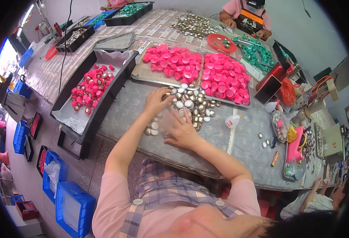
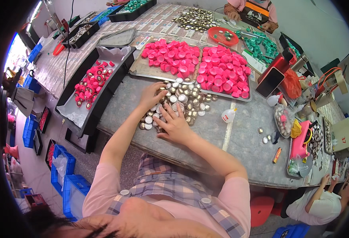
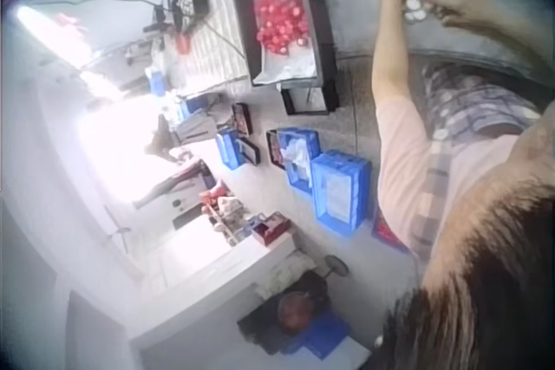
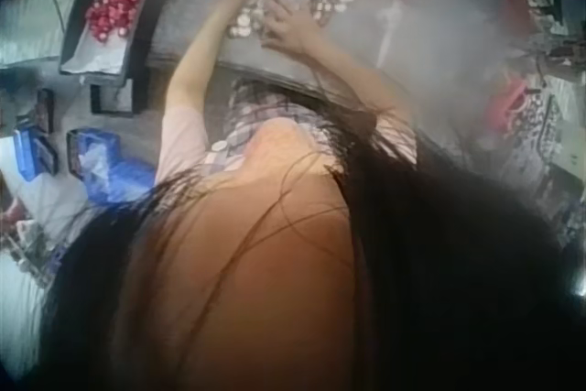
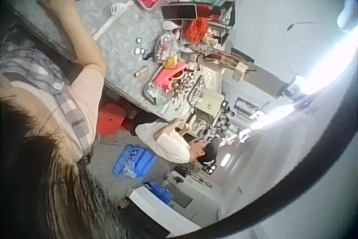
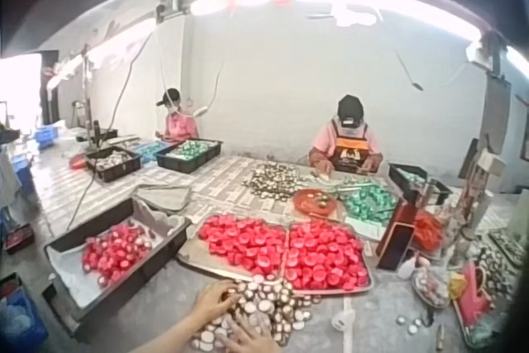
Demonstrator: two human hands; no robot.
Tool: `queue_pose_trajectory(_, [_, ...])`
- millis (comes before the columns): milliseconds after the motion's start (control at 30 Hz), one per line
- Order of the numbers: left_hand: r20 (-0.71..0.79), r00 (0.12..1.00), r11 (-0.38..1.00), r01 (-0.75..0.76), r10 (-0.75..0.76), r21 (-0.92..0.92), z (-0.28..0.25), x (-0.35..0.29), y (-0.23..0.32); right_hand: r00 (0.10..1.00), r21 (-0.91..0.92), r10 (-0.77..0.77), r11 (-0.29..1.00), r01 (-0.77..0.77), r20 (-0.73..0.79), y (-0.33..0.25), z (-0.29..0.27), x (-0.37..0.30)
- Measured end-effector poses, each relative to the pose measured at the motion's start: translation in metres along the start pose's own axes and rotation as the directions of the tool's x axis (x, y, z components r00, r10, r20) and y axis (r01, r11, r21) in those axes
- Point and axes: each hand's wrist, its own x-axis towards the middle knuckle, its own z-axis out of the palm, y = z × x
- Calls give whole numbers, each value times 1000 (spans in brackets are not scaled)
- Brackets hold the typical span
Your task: The person glues small metal decorations into pink plastic caps by hand, applying glue from a bottle into each cap and then inserting a decoration.
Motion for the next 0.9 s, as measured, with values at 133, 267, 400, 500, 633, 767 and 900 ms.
queue_pose_trajectory(133, [22,999,997,36,-34,-62,3,-6,7,1000,-29,-22,999,22,13,11,-7,-9])
queue_pose_trajectory(267, [-10,998,997,-65,64,-39,0,-5,9,999,-65,-33,997,35,38,19,-9,-19])
queue_pose_trajectory(400, [69,990,948,134,-119,-288,-14,9,-6,998,17,47,999,-47,43,13,-15,-18])
queue_pose_trajectory(500, [123,986,977,130,-110,-168,-14,17,-13,998,40,58,998,-58,-12,-4,-18,6])
queue_pose_trajectory(633, [152,988,981,17,13,-191,-9,19,-11,998,53,55,997,-55,3,-39,5,29])
queue_pose_trajectory(767, [183,980,995,-62,74,-74,-14,19,-2,999,37,53,998,-53,-5,-41,29,39])
queue_pose_trajectory(900, [180,979,993,-85,100,-88,-7,17,2,997,12,38,999,-38,-63,-28,34,36])
